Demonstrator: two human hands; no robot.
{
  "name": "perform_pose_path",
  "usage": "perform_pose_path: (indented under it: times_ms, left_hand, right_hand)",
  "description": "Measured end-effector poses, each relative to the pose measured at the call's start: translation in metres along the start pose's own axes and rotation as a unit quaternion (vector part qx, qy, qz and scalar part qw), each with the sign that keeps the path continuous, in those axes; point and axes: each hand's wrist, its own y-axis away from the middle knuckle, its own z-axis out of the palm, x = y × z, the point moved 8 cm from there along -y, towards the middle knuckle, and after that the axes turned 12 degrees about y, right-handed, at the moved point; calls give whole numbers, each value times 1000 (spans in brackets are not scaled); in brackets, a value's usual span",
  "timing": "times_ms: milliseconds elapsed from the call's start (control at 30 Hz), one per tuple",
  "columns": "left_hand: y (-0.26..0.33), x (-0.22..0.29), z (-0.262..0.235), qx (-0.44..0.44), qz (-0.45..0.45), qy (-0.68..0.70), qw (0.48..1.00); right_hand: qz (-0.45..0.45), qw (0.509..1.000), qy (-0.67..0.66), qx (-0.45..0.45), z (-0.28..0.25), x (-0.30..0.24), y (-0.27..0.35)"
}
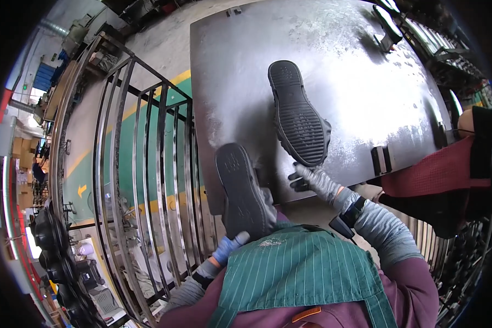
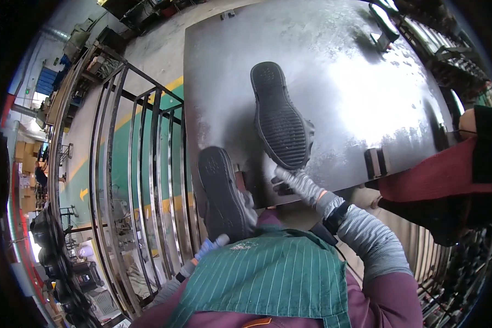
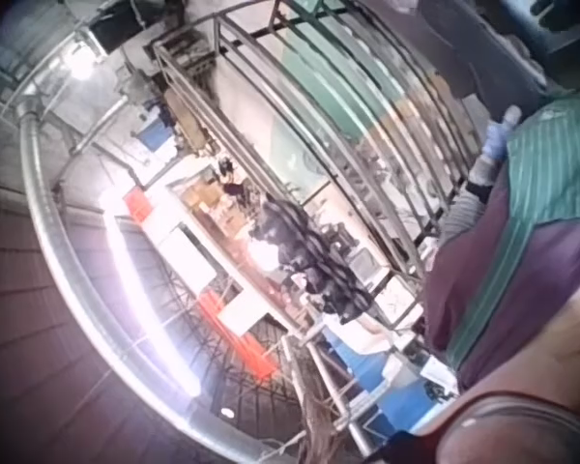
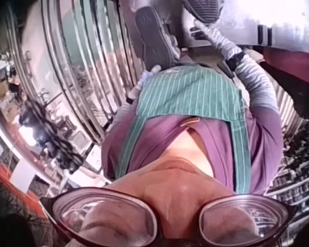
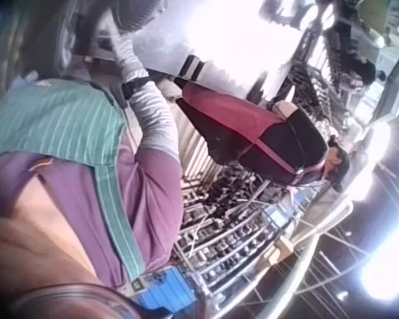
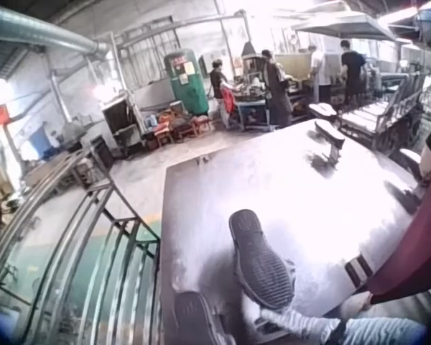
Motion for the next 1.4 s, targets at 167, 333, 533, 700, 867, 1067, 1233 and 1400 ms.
perform_pose_path:
  times_ms: [167, 333, 533, 700, 867, 1067, 1233, 1400]
  left_hand:
    - [-63, 42, -35, -198, 116, -159, 960]
    - [-151, 160, -8, -196, 270, 129, 934]
    - [-151, 157, -2, -194, 268, 198, 923]
    - [-115, 169, -9, -92, 375, 53, 921]
    - [6, 122, 68, -168, 372, 12, 913]
    - [105, 71, 116, -91, 642, -279, 708]
    - [117, 18, 100, 15, 623, -272, 733]
    - [58, -19, 1, 215, 472, 10, 855]
  right_hand:
    - [-149, 947, 284, 20, 66, -49, -55]
    - [-182, 964, 184, -68, 131, -84, -110]
    - [-239, 964, 111, 30, 129, -77, -100]
    - [-295, 941, 156, 60, 141, -103, -50]
    - [-346, 928, 118, 72, 141, -38, 60]
    - [-78, 967, -205, -133, 136, 37, 117]
    - [-76, 965, 247, -39, 109, 11, 182]
    - [-384, 803, 420, 178, 44, -65, 214]
